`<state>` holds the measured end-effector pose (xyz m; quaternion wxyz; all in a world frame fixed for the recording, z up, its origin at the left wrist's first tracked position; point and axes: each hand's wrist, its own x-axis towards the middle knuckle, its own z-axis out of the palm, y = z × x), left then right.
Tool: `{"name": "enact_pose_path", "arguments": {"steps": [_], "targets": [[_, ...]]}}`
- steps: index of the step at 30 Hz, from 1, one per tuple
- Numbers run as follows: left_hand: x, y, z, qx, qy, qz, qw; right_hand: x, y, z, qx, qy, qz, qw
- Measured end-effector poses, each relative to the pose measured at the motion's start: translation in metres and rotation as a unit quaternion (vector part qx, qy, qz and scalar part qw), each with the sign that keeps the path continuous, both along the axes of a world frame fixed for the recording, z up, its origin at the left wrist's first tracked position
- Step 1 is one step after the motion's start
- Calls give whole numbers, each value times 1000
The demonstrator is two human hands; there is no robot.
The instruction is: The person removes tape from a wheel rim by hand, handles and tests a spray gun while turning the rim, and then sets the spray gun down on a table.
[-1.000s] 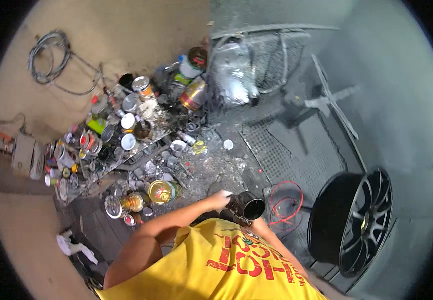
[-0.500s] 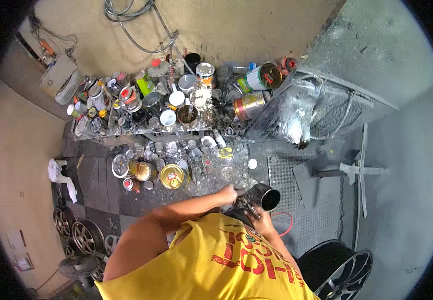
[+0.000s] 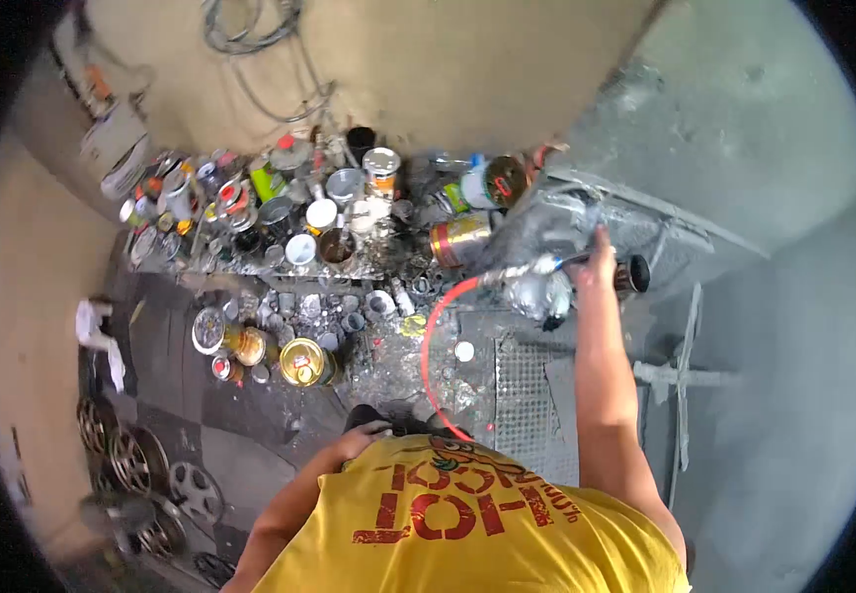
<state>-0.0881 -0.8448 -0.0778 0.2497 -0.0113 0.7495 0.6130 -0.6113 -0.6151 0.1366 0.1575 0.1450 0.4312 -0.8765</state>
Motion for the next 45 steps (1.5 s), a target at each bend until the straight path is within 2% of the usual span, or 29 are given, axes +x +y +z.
{"name": "enact_pose_path", "arguments": {"steps": [2, 5, 8, 11, 12, 14, 16, 18, 20, 22, 23, 24, 25, 26, 27, 28, 29, 30, 32, 33, 35, 36, 37, 38, 39, 40, 42, 43, 45], "targets": [[-7, 11, 41, -13, -127, 151, 980, -34, -17, 11, -2, -18, -13, 1000], [12, 14, 35, -2, -127, 216, 968, -71, -43, 10, 5, -58, 31, 998], [31, 17, 39, 2, -157, 268, 951, -44, -77, 23, 69, -65, -40, 995], [47, 15, 32, -21, -186, 321, 928, -61, -71, -16, -39, 17, 13, 999], [51, 12, 14, -52, -176, 322, 929, -34, -80, 5, 62, -41, -50, 996], [57, 4, -8, -90, -170, 324, 926, -41, -71, -38, 240, 24, -54, 969], [43, -6, -17, -190, -130, 229, 946, -23, -60, -59, 274, 95, -32, 957], [18, -22, -2, -212, -119, 164, 956, -2, -45, -82, 308, 167, -16, 937], [-14, -31, 27, -230, -107, 93, 963, 31, -30, -109, 436, 389, -83, 807], [-44, -30, 52, -384, -37, -31, 922, 129, -34, -70, 460, 426, -55, 777], [-53, -26, 37, -385, -35, -42, 921, 162, -27, -85, 441, 416, -7, 795], [-58, -19, 10, -411, 74, -111, 902, 197, -18, -104, 422, 405, 40, 810], [-63, -15, -5, -426, 183, -179, 867, 242, -20, -111, 317, 358, 95, 873], [-68, -15, -3, -421, 190, -197, 865, 279, -7, -138, 424, 333, 177, 823], [-75, -14, 3, -423, 235, -238, 842, 303, 5, -154, 542, 222, 389, 711], [-80, -13, 7, -420, 283, -278, 816, 345, 16, -184, 436, 130, 423, 784], [-84, -11, -5, -426, 284, -280, 812, 379, 6, -152, 340, 112, 463, 811], [-89, -14, -14, -413, 298, -304, 805, 391, 7, -129, 347, 99, 438, 824], [-97, -22, -33, -329, 245, -287, 866, 413, 23, -119, 392, 26, 429, 813], [-103, -27, -53, -235, 158, -304, 910, 424, 36, -128, 414, 8, 411, 812], [-103, -41, -86, -127, 120, -299, 938, 452, 88, -213, 497, 104, 273, 817], [-93, -53, -104, -99, 146, -252, 952, 440, 81, -139, 580, 31, 304, 755], [-96, -68, -135, -171, 27, -344, 923, 449, 89, -126, 588, 2, 237, 773], [-98, -86, -121, -241, 27, -364, 899, 465, 102, -131, 592, -21, 164, 789], [-109, -96, -110, -340, 15, -451, 825, 481, 111, -128, 589, -53, 122, 797], [-110, -111, -146, -392, 2, -503, 770, 499, 119, -126, 586, -80, 82, 802], [-126, -114, -151, -408, -69, -485, 770, 538, 136, -134, 596, -119, 85, 790], [-134, -108, -133, -353, -30, -438, 826, 570, 143, -177, 583, -109, 16, 805], [-149, -96, -112, -255, 11, -325, 911, 602, 133, -158, 594, -182, 41, 783]]}}
